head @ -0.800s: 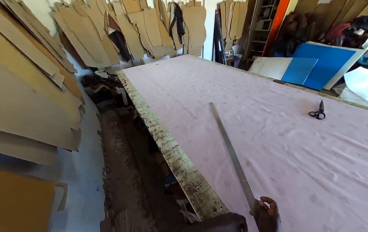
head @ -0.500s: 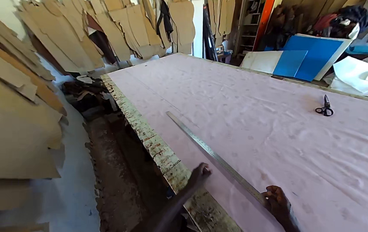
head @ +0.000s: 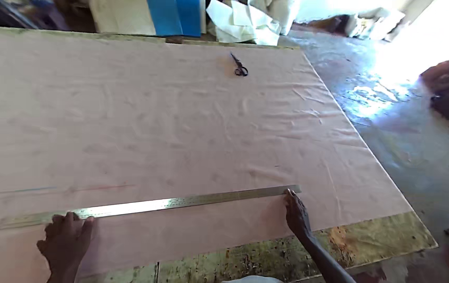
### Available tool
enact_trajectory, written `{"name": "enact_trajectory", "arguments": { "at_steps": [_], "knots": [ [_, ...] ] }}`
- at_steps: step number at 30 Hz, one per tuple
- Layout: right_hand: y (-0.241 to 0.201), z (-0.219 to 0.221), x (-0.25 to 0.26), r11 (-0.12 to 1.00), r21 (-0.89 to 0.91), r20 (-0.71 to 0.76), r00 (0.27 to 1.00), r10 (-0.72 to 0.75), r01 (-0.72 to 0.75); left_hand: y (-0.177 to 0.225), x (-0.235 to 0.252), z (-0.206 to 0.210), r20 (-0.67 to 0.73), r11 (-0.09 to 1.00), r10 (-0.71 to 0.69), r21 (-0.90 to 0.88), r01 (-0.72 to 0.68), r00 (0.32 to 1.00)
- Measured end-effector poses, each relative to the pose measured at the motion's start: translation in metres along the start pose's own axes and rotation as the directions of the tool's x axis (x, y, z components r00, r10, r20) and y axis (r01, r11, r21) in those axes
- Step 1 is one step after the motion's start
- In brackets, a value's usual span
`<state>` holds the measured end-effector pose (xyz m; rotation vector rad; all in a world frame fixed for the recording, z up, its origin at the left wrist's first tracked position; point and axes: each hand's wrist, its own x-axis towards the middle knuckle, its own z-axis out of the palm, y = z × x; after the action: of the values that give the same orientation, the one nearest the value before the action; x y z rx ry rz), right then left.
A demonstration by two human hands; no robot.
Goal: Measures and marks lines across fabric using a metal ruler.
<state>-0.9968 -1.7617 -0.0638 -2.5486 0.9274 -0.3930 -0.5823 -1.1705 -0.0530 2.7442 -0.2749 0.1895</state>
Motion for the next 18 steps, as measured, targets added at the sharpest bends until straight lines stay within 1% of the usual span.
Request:
{"name": "enact_trajectory", "arguments": {
  "at_steps": [1,3,5,7,10,14,18],
  "knots": [
    [-0.001,0.003,0.01,1.0,0.003,-0.018,1.0,0.005,-0.005,-0.001,0.007,0.004,0.0,1.0,0.008,0.019,-0.008,1.0],
    [-0.005,0.007,0.034,1.0,0.005,-0.005,1.0,0.02,-0.02,-0.002,0.025,0.01,0.012,1.0,0.009,0.023,-0.009,1.0],
    [-0.008,0.012,0.059,1.0,-0.01,0.014,1.0,0.005,-0.005,-0.003,0.043,0.012,0.039,1.0,-0.002,0.03,0.001,0.999],
    [-0.009,0.017,0.08,1.0,0.004,-0.016,1.0,-0.025,0.025,0.001,0.058,0.015,0.04,1.0,-0.01,0.018,0.01,0.999],
    [-0.008,0.03,0.084,0.999,0.024,-0.111,0.993,-0.041,0.044,0.006,0.065,0.022,-0.021,1.0,-0.017,0.002,0.017,1.0],
    [-0.006,0.033,0.086,0.998,0.033,-0.111,0.992,-0.057,0.061,0.022,0.059,0.017,-0.02,0.999,-0.036,0.024,0.036,0.999],
    [-0.006,0.037,0.087,0.997,0.03,-0.098,0.993,-0.062,0.065,0.022,0.061,0.017,-0.039,0.999,-0.026,0.024,0.027,0.999]
  ]
}}
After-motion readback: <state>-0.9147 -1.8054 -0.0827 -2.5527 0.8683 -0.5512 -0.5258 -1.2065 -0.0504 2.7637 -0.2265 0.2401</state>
